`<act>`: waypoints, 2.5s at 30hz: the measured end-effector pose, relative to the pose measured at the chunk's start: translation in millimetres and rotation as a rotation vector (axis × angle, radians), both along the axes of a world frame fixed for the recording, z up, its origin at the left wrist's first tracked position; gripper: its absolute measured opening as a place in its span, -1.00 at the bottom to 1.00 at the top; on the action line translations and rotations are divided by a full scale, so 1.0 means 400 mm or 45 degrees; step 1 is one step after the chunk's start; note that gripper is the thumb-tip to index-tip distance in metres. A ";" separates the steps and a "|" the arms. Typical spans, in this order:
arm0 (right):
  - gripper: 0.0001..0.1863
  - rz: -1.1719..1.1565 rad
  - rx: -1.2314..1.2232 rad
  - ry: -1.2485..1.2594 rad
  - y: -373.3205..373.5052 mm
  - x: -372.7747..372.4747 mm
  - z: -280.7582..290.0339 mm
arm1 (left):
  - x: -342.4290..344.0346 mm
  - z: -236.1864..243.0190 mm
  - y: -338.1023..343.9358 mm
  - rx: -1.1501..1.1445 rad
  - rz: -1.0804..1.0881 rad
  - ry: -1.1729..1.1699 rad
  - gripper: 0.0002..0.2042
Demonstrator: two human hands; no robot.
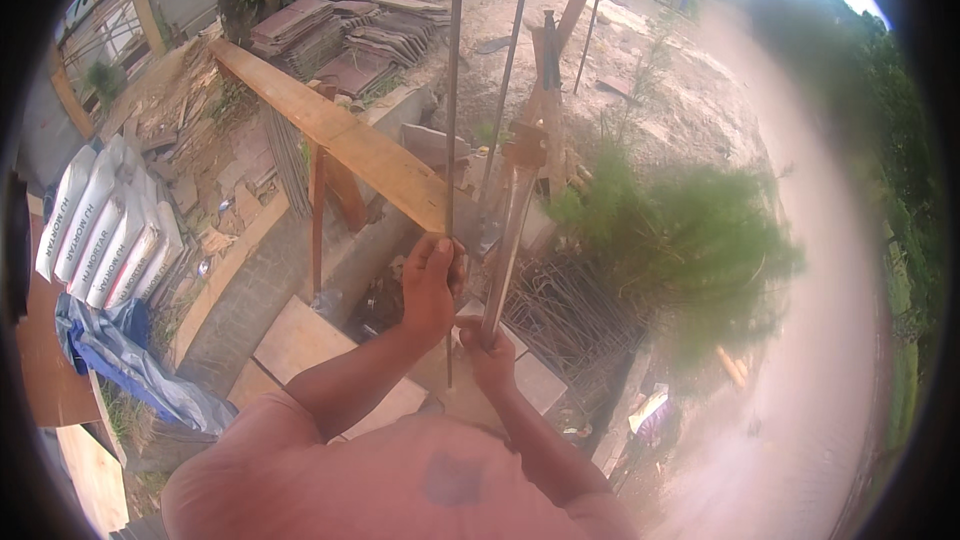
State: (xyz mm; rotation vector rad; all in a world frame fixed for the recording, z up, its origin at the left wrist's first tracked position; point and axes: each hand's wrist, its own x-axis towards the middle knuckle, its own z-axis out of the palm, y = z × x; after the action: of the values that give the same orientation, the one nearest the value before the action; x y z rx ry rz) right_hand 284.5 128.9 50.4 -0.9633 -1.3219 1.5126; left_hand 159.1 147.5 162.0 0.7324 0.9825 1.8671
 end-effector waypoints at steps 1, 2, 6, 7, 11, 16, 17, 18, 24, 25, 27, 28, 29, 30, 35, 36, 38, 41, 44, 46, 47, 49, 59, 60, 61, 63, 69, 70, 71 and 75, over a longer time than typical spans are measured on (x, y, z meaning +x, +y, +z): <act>-0.78 -0.002 -0.045 0.079 0.010 0.021 0.000 | 0.061 0.025 0.043 0.042 0.017 -0.028 -0.82; -0.75 -0.067 0.035 0.001 0.027 0.047 -0.021 | 0.111 0.053 0.075 0.082 0.047 -0.049 -0.83; -0.86 -0.439 0.320 -0.140 0.131 0.208 -0.036 | 0.242 0.124 0.152 0.255 -0.023 0.336 -0.83; -0.85 -0.444 0.342 -0.146 0.154 0.247 -0.018 | 0.232 0.132 0.159 0.393 0.097 0.629 -0.80; -0.82 -0.501 0.335 -0.185 0.180 0.491 0.037 | 0.092 0.274 0.205 0.760 0.713 1.173 -0.57; -0.83 -0.338 0.319 -0.343 0.171 0.643 -0.006 | -0.113 0.600 0.312 0.943 1.109 1.590 -0.47; -0.83 -0.312 0.301 -0.326 0.166 0.649 -0.004 | -0.100 0.635 0.300 0.853 0.923 1.602 -0.48; -0.83 -0.286 0.282 -0.310 0.157 0.654 0.005 | -0.088 0.665 0.288 0.760 0.739 1.607 -0.48; -0.84 -0.178 0.368 -0.427 0.226 0.605 -0.029 | -0.186 0.742 0.249 0.486 0.585 1.733 -0.53; -0.85 -0.174 0.416 -0.521 0.257 0.589 -0.039 | -0.176 0.738 0.239 0.609 0.614 1.677 -0.49; -0.83 -0.161 0.457 -0.509 0.335 0.503 -0.020 | -0.159 0.739 0.198 0.834 0.671 1.574 -0.39; -0.81 -0.164 0.404 -0.444 0.373 0.447 -0.011 | -0.174 0.740 0.156 1.031 0.577 1.635 -0.47; -0.79 -0.153 0.352 -0.366 0.413 0.381 -0.007 | -0.197 0.747 0.093 1.221 0.485 1.706 -0.54; -0.78 -0.190 0.407 -0.338 0.463 0.358 0.001 | -0.193 0.753 0.065 1.329 0.447 1.797 -0.50; -0.79 -0.125 0.242 -0.050 0.744 0.157 -0.142 | -0.223 0.595 -0.082 1.261 0.663 2.245 -0.32; -0.80 -0.112 0.227 0.085 0.764 0.108 -0.182 | -0.237 0.560 -0.116 1.197 0.629 2.331 -0.30; -0.82 -0.102 0.245 0.235 0.783 0.045 -0.246 | -0.258 0.486 -0.178 1.040 0.548 2.405 -0.54; -0.86 0.036 0.307 -0.037 0.765 0.044 -0.328 | -0.280 0.373 -0.256 0.751 0.627 2.478 -0.77; -0.85 0.179 -0.059 -0.080 0.681 0.061 -0.362 | -0.286 0.314 -0.326 0.643 0.537 2.451 -0.42; -0.84 0.247 -0.036 -0.258 0.578 0.073 -0.343 | -0.271 0.270 -0.391 0.506 0.613 2.452 -0.35; -0.83 0.266 0.201 -0.473 0.530 0.074 -0.334 | -0.268 0.248 -0.407 0.457 0.655 2.409 -0.35; -0.81 0.274 0.386 -0.676 0.471 0.093 -0.391 | -0.269 0.201 -0.446 0.339 0.736 2.292 -0.34; -0.71 0.161 0.616 -0.373 0.796 0.041 -0.189 | -0.364 0.253 -0.344 0.309 1.011 2.066 -0.38; -0.70 0.174 0.499 -0.341 0.828 0.036 -0.155 | -0.391 0.273 -0.296 0.328 1.093 1.938 -0.35; -0.70 0.121 0.588 -0.419 0.849 0.034 -0.121 | -0.414 0.309 -0.236 0.308 1.186 1.886 -0.32; -0.69 -0.058 0.960 -0.678 0.876 0.028 -0.037 | -0.506 0.386 -0.140 0.175 1.246 1.602 -0.36; -0.65 -0.112 0.600 -0.594 0.816 0.140 0.182 | -0.706 0.636 0.094 -0.476 1.332 1.571 -0.46; -0.65 -0.123 0.590 -0.578 0.797 0.179 0.183 | -0.736 0.614 0.118 -0.534 1.228 1.534 -0.44; -0.64 -0.103 0.550 -0.641 0.751 0.206 0.204 | -0.767 0.585 0.135 -0.600 1.124 1.504 -0.42; -0.63 -0.069 0.370 -0.807 0.578 0.294 0.236 | -0.815 0.416 0.205 -0.710 0.722 1.302 -0.46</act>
State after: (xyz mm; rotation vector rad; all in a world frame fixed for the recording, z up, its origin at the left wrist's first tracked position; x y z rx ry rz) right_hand 402.3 360.1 144.8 -1.3272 -1.8750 0.9574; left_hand -166.9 229.6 328.3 1.1482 2.4429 1.4463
